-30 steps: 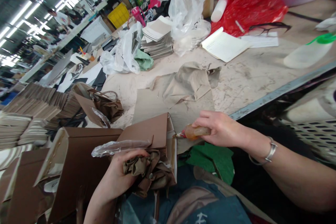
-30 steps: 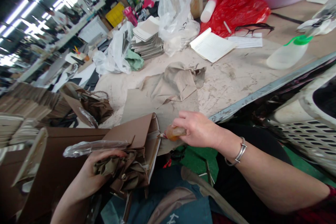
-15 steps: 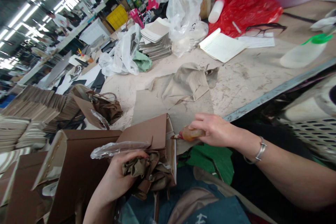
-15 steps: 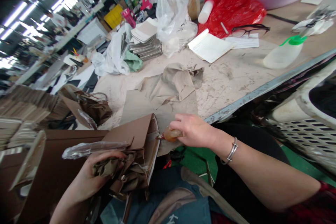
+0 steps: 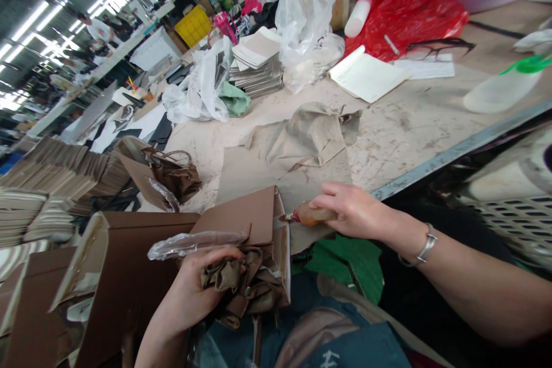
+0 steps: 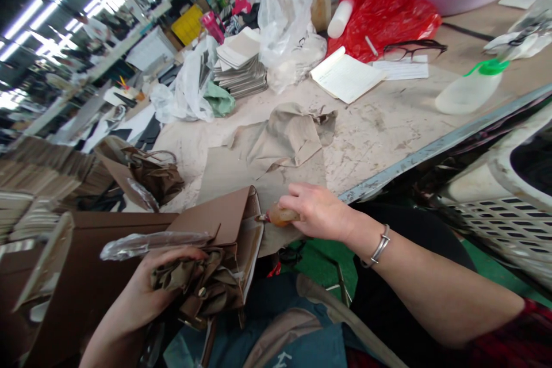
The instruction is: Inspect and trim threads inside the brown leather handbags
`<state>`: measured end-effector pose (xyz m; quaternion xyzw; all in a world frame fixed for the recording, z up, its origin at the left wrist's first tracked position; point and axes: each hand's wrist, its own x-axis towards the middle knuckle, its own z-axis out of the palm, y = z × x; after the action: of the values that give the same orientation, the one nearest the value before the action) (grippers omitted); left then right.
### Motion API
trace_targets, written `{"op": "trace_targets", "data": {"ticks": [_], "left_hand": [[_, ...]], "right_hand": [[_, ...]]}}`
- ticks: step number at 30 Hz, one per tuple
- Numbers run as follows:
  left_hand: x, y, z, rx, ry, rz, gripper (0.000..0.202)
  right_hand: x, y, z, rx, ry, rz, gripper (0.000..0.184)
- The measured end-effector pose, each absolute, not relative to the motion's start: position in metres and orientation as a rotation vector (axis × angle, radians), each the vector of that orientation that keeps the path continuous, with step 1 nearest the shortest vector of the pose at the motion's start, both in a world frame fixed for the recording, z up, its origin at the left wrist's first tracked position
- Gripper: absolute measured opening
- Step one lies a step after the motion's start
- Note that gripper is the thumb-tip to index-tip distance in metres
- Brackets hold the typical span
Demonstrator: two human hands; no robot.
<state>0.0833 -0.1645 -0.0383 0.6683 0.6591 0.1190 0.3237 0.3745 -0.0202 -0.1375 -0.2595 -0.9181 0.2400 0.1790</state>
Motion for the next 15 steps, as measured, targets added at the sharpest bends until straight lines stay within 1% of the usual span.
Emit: {"op": "trace_targets", "data": {"ticks": [3, 7, 12, 15], "left_hand": [[0.0838, -0.1644, -0.0377, 1.755, 1.731, 0.311, 0.027], [0.0823, -0.165, -0.0381, 1.752, 1.725, 0.308, 0.031], [0.0788, -0.1663, -0.0416, 1.709, 1.736, 0.295, 0.035], [0.0771, -0.1675, -0.0429, 1.718, 1.734, 0.296, 0.038]], "right_hand": [[0.376, -0.0177, -0.1379, -0.79, -2.552, 0.67, 0.02], [0.377, -0.0172, -0.139, -0.696, -2.59, 0.789, 0.022], [0.3771, -0.0165, -0.1406, -0.775, -2.557, 0.649, 0.018], [0.3789, -0.0152, -0.1391, -0.721, -2.568, 0.677, 0.018]]}}
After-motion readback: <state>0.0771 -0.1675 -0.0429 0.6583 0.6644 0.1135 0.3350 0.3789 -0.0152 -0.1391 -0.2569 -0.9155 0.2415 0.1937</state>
